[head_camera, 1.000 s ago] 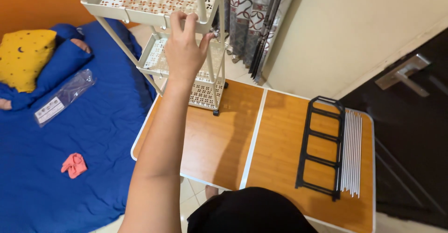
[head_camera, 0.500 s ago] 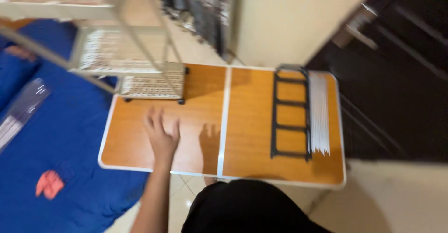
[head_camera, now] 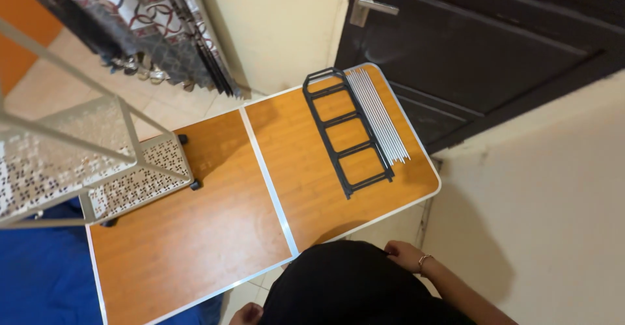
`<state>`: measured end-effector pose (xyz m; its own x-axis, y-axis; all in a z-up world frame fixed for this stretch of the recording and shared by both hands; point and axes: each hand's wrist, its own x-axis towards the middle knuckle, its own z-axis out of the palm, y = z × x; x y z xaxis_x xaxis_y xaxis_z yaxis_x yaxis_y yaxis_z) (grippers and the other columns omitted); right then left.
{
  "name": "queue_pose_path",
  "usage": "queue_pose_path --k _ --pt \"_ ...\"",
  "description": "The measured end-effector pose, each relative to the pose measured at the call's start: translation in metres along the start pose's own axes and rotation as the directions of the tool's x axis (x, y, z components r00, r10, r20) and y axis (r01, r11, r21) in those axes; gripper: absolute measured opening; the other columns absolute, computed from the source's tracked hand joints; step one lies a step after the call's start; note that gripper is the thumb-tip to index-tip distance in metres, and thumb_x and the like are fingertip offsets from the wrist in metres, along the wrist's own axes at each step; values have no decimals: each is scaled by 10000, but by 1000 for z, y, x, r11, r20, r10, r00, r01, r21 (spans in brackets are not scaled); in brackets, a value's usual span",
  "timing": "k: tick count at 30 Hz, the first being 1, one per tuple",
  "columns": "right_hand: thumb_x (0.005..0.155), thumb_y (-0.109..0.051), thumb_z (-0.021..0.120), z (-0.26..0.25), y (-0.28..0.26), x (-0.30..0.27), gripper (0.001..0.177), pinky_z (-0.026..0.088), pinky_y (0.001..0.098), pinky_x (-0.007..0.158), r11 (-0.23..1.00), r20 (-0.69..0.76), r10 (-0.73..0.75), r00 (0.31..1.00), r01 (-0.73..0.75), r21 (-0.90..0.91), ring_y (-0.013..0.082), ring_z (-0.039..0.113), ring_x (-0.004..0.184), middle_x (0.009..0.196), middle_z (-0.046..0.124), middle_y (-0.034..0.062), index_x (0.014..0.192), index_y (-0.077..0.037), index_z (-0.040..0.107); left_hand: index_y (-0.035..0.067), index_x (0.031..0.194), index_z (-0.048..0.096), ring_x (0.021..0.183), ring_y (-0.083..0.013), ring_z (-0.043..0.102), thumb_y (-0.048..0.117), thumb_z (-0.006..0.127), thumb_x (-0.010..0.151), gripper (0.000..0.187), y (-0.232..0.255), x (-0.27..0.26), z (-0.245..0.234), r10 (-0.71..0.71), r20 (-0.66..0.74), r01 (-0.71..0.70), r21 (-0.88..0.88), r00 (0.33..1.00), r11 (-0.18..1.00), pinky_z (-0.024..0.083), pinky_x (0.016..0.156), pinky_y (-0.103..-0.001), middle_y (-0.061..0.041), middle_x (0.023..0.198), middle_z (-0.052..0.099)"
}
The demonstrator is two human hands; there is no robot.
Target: The person assembles a white plastic shelving unit by attaching black caster wheels to the base and then stands it upright. They then begin assembling a second black metal shelving unit by inserting metal rods into the frame on a wooden table.
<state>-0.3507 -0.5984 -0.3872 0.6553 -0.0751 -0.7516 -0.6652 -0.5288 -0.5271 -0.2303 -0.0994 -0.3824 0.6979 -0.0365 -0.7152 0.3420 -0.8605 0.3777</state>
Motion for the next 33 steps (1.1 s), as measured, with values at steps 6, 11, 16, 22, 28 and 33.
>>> queue_pose_path --k 6,11,16,22,28,33 --pt "815 -159 730 43 -15 -4 128 571 380 841 991 -258 -72 963 39 -131 276 712 901 930 745 128 898 -70 689 93 1011 786 970 -276 786 248 834 757 302 -43 14 -16 198 52 -200 53 979 978 593 915 -396 -158 952 816" --pt "830 -151 709 36 -21 10 88 557 414 822 986 -511 6 860 -91 -143 324 687 906 921 726 145 843 -71 675 89 993 774 1006 -302 778 287 774 813 268 -47 32 -40 149 -12 -142 246 989 959 603 932 -407 -167 1021 793" --pt "816 -231 766 38 -21 35 160 575 372 820 993 -248 -72 966 47 -107 274 718 880 910 741 131 871 -95 706 68 1018 774 1075 -376 687 254 697 876 246 31 43 -10 186 281 -288 385 942 877 562 945 -428 -225 1091 729" --pt "817 -233 755 -24 -5 79 196 574 371 784 979 -364 -202 909 189 -71 281 709 836 887 726 133 877 -52 714 95 1074 734 982 -316 756 247 698 835 286 113 104 13 388 59 -390 26 920 920 597 886 -399 -159 1027 767" --pt "816 -236 770 -121 -6 131 355 543 437 878 973 -544 -213 812 127 -193 385 671 998 1077 690 219 1075 -2 703 60 1089 722 1031 -350 714 270 732 840 326 209 171 54 317 19 -317 120 948 941 571 922 -419 -172 1051 752" --pt "836 -309 782 -174 -10 174 477 548 429 943 972 -432 -100 896 -5 -234 386 680 1063 1150 699 222 1176 5 667 36 1127 691 1092 -384 690 308 728 863 380 290 188 112 346 -16 -346 25 938 938 558 959 -434 -222 1122 732"
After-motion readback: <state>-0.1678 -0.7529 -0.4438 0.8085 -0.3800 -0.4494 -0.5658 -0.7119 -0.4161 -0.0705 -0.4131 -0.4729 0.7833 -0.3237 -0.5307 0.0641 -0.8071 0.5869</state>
